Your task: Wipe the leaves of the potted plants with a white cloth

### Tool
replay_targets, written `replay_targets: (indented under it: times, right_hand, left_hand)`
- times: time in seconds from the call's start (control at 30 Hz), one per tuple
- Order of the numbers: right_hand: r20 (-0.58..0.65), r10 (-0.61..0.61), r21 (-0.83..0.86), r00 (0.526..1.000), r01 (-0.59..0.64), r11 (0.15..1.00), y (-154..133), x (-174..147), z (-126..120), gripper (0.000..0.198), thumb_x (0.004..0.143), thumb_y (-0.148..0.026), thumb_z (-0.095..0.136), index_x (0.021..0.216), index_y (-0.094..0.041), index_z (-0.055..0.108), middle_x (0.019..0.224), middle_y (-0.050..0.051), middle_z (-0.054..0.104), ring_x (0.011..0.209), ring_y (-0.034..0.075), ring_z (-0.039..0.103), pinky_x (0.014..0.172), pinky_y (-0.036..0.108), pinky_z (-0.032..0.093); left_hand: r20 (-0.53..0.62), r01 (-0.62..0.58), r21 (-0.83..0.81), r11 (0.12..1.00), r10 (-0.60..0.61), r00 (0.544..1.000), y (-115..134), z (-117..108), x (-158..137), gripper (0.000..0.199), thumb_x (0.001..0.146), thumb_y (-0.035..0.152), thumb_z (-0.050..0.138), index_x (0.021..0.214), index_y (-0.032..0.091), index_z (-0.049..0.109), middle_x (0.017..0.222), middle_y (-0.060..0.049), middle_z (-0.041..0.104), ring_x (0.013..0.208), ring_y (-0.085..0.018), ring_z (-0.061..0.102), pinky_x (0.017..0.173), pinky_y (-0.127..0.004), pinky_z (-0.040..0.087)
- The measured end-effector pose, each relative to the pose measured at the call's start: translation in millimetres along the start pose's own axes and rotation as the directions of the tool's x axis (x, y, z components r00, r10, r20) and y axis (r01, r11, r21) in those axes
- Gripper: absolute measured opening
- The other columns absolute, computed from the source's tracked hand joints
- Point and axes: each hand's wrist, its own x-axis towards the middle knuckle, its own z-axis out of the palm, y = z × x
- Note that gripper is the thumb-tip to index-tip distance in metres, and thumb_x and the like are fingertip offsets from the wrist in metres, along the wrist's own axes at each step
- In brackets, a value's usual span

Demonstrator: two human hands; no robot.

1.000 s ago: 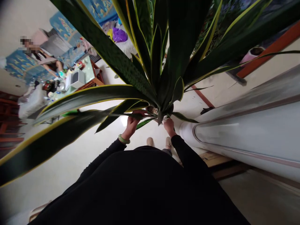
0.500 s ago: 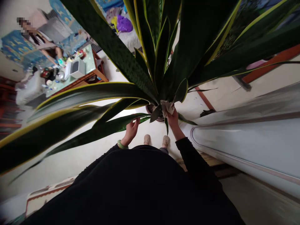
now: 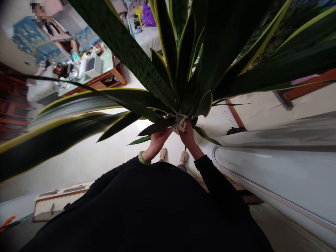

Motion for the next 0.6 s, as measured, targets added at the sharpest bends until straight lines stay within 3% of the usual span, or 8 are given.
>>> replay_targets:
  times: [0.1,0.2,0.33,0.5,0.6]
  right_hand:
    - [0.022,0.04,0.008,0.999,-0.041,0.999,-1.1,-1.0,-2.2,0.044,0.097,-0.06,0.068,0.123,-0.023,0.07,0.121,0.017,0.078,0.119,0.035,0.074,0.109,0.059,0.062]
    - [-0.023,0.153,0.033,0.988,-0.153,0.988,-3.4,3.4,-13.0,0.048,0.093,-0.064,0.072,0.117,-0.023,0.069,0.119,0.017,0.078,0.12,0.036,0.074,0.11,0.062,0.062]
    - [-0.031,0.234,0.158,0.972,-0.226,0.961,-28.9,17.3,-26.2,0.055,0.093,-0.073,0.07,0.115,-0.022,0.07,0.116,0.015,0.081,0.119,0.036,0.077,0.109,0.057,0.063]
    - [0.069,-0.001,0.26,0.998,-0.017,0.965,-92.9,29.8,-24.2,0.059,0.094,-0.072,0.073,0.125,-0.022,0.072,0.12,0.012,0.082,0.116,0.032,0.079,0.108,0.048,0.065]
    - [0.09,-0.077,0.27,0.993,0.05,0.961,-108.1,29.1,-18.1,0.065,0.089,-0.07,0.078,0.132,-0.021,0.071,0.127,0.014,0.08,0.119,0.033,0.077,0.11,0.051,0.065]
  left_hand:
    - [-0.124,-0.11,0.014,0.994,0.111,0.986,5.9,3.5,5.4,0.06,0.089,0.071,0.083,0.127,0.024,0.078,0.128,-0.011,0.078,0.122,-0.026,0.073,0.11,-0.045,0.059]
    - [-0.203,-0.141,0.054,0.989,0.149,0.968,19.0,-1.2,6.7,0.061,0.096,0.079,0.07,0.124,0.026,0.082,0.128,-0.01,0.081,0.129,-0.028,0.071,0.122,-0.049,0.053]
    - [-0.178,-0.149,0.065,0.987,0.158,0.971,32.3,-7.6,3.0,0.064,0.098,0.081,0.065,0.128,0.027,0.083,0.138,-0.01,0.08,0.148,-0.03,0.064,0.136,-0.052,0.041]
    - [-0.094,-0.127,-0.034,0.991,0.123,0.988,34.6,-4.4,-0.3,0.063,0.101,0.075,0.065,0.14,0.028,0.077,0.159,-0.008,0.069,0.162,-0.031,0.052,0.14,-0.051,0.038]
    - [-0.115,-0.143,0.014,0.99,0.144,0.983,39.8,-4.1,1.3,0.057,0.103,0.072,0.063,0.136,0.028,0.08,0.156,-0.007,0.071,0.166,-0.03,0.047,0.144,-0.048,0.03]
